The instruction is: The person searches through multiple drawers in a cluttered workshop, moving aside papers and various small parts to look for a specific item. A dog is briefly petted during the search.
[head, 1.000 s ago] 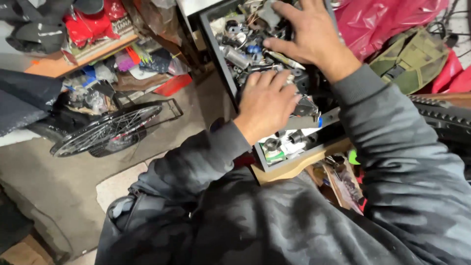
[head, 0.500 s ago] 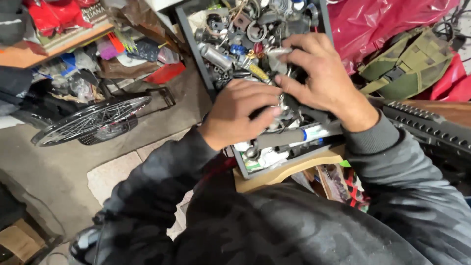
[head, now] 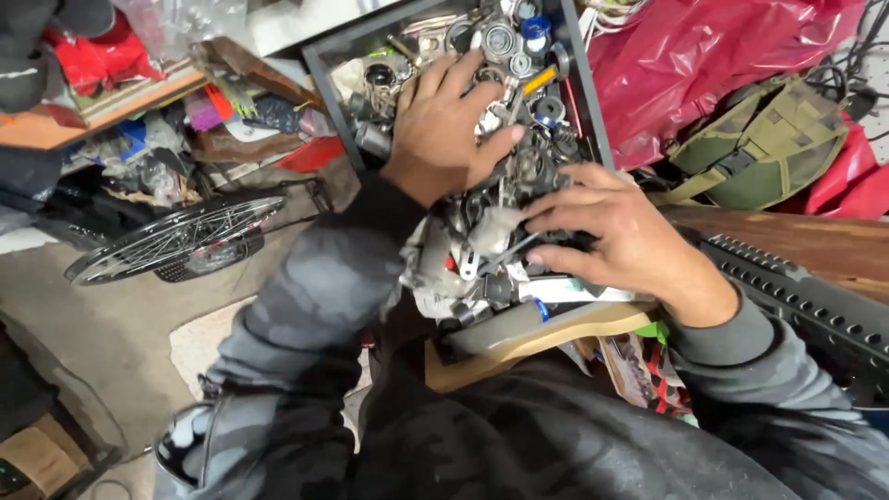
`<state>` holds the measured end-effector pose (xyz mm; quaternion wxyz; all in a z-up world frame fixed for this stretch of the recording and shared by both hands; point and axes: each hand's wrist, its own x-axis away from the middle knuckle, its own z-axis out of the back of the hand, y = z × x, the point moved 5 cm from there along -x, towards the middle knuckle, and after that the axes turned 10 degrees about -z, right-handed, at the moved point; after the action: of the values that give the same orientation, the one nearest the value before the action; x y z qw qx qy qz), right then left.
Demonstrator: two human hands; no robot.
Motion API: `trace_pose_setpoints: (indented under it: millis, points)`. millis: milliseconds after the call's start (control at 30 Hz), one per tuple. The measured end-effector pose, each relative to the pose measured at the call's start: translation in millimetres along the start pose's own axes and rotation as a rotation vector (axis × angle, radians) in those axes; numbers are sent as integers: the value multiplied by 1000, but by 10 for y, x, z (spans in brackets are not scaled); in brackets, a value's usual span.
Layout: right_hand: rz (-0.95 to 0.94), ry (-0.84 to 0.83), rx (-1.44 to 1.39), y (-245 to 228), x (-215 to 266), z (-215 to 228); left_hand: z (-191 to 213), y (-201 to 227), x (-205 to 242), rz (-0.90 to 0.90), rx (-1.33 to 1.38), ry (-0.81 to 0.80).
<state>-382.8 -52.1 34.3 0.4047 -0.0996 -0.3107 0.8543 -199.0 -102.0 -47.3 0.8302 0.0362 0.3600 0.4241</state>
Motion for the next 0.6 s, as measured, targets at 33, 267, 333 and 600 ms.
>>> trace_pose_setpoints:
  millis: [33,267,333,600]
  points:
    - [42,-39,-63,-13,-10,51,11,26,25,51,44,-42]
    - [-335,47,-262,310,-195,199,151,205,243,124,258,-66]
    - [-439,98,-282,545,-327,85,158,254,265,119,238,-33]
    - [-14,289,62,265,-841,113,298,392,258,265,338,-29]
